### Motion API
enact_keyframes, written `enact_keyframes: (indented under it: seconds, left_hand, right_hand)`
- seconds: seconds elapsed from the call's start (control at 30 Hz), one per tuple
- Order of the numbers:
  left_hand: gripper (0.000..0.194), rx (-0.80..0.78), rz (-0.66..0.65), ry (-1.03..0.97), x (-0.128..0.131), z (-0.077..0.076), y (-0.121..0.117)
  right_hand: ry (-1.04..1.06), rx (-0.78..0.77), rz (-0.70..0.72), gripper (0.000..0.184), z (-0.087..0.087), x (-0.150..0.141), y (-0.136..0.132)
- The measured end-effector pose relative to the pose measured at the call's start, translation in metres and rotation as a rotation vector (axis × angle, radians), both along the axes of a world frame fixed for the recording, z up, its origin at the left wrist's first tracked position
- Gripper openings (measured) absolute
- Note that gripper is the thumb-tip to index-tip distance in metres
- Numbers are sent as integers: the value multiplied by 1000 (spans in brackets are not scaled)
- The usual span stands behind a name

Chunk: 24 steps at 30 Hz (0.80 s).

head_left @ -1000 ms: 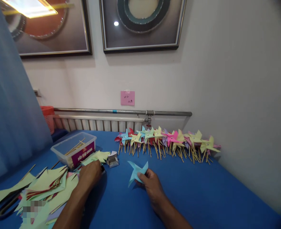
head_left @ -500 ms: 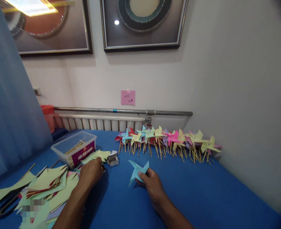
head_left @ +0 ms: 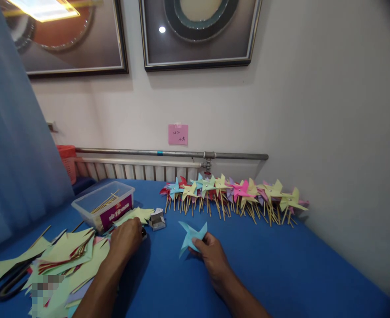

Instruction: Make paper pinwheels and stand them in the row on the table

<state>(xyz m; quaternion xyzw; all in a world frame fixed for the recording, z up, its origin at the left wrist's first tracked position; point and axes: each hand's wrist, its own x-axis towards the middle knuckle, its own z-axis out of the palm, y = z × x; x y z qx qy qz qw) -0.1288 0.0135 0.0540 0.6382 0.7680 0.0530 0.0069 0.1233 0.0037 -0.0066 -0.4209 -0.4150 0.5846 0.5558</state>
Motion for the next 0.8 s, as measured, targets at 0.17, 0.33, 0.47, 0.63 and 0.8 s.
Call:
enact_keyframes:
  seconds: [0.17,0.33,0.47,0.63,0.8]
  left_hand:
    - [25,105,-46,-159,14,0,0]
    - [15,38,-227,-325,46,-13,-4]
    - [12,-74,-249,-287,63,-22,-10]
    - [21,-71,-294,-240,68,-26,-12]
    - [19,-45,-307,-202,68,-29,-11]
  right_hand:
    - [19,-39,-23,40,1,0,0]
    - [48,-29,-32,39,3,0,0]
    - [49,-28,-33,38,2,0,1]
    - [44,-21,-37,36,1,-1,1]
    - [50,-22,-34,34,2,-1,0]
